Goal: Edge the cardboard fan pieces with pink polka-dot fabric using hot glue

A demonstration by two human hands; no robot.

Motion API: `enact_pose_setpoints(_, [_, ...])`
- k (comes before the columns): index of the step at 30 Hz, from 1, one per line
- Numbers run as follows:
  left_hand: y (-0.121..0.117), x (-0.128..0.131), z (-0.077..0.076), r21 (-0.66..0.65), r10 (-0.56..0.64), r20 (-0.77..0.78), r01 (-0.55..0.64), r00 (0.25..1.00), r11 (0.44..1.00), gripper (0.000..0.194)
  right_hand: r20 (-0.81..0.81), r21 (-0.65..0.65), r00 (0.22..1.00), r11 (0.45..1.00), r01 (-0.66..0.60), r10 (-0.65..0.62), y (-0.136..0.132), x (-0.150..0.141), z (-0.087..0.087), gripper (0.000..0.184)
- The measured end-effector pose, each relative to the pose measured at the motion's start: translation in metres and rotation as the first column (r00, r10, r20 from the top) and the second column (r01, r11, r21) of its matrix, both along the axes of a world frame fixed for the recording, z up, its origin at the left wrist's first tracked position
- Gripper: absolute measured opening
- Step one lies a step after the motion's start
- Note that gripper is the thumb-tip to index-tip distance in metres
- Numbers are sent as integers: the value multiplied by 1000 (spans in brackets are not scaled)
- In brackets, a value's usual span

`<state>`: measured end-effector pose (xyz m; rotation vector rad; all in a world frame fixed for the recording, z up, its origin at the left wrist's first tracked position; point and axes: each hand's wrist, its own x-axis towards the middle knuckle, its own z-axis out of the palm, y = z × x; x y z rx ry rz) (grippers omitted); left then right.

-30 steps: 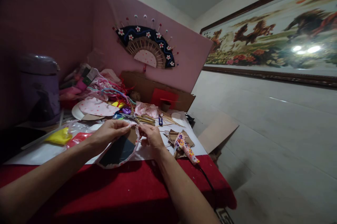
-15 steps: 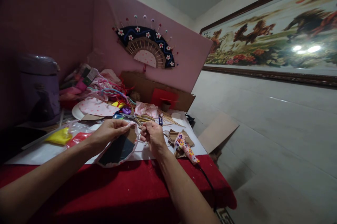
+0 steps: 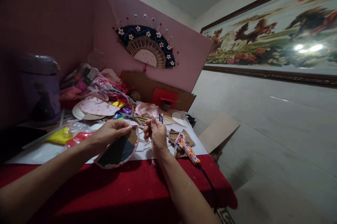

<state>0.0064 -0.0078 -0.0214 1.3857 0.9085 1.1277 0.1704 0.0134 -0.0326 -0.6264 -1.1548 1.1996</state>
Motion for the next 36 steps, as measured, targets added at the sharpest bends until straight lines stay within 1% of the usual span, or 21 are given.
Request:
enact_pose_setpoints(2, [1, -1, -1, -7, 11, 10, -11, 1000, 1000, 32, 47, 73, 995, 994, 86, -89, -1, 0, -1, 34])
enact_pose_setpoints(4, [2, -1, -3, -8, 8, 34, -7, 999, 1000, 32, 98, 136, 984, 981, 135, -149, -3, 0, -2, 33])
enact_pose_setpoints(8, [2, -2, -3, -16, -7, 70, 8, 998, 1000, 32, 206, 176, 966, 977, 120, -155, -9, -2, -3, 39])
enact_pose_setpoints(11, [0, -2, 0, -29, 35, 102, -32, 994, 999, 29, 270, 244, 947, 964, 106, -173, -18, -5, -1, 43])
enact_pose_setpoints(14, [-1, -1, 2, -26, 61, 135, -58, 989, 998, 26, 348, 300, 917, 950, 87, -194, -25, -6, 0, 43])
enact_pose_setpoints(16, [-2, -1, 2, -25, 51, 144, -48, 988, 999, 25, 372, 313, 907, 947, 76, -196, -27, -6, 0, 41])
enact_pose_setpoints(19, [-2, -1, 2, -20, 46, 151, -44, 987, 999, 25, 325, 322, 924, 942, 92, -201, -24, -7, -1, 42])
enact_pose_setpoints(22, [-2, 0, 3, -22, 45, 160, -42, 986, 999, 26, 298, 285, 934, 952, 111, -198, -20, -8, -4, 45])
enact_pose_setpoints(25, [-2, 0, 4, -45, 50, 164, -43, 985, 998, 26, 348, 259, 919, 961, 98, -187, -19, -8, -6, 45])
enact_pose_setpoints(27, [-3, -1, 5, -60, 56, 165, -47, 985, 997, 26, 393, 299, 893, 949, 99, -217, -21, -8, -7, 44])
enact_pose_setpoints(29, [-3, -1, 5, -61, 60, 166, -51, 984, 997, 25, 455, 379, 846, 920, 100, -279, -23, -6, -7, 42])
enact_pose_setpoints(31, [-3, -1, 5, -53, 57, 164, -48, 985, 997, 25, 517, 487, 777, 870, 77, -358, -25, -5, -6, 41])
enact_pose_setpoints(33, [-4, -2, 5, -41, 47, 163, -41, 986, 998, 25, 547, 604, 707, 796, 38, -449, -25, -3, -6, 42])
enact_pose_setpoints(36, [-3, -3, 4, -49, 41, 152, -34, 988, 998, 25, 545, 750, 623, 659, -63, -561, -22, 1, -7, 48])
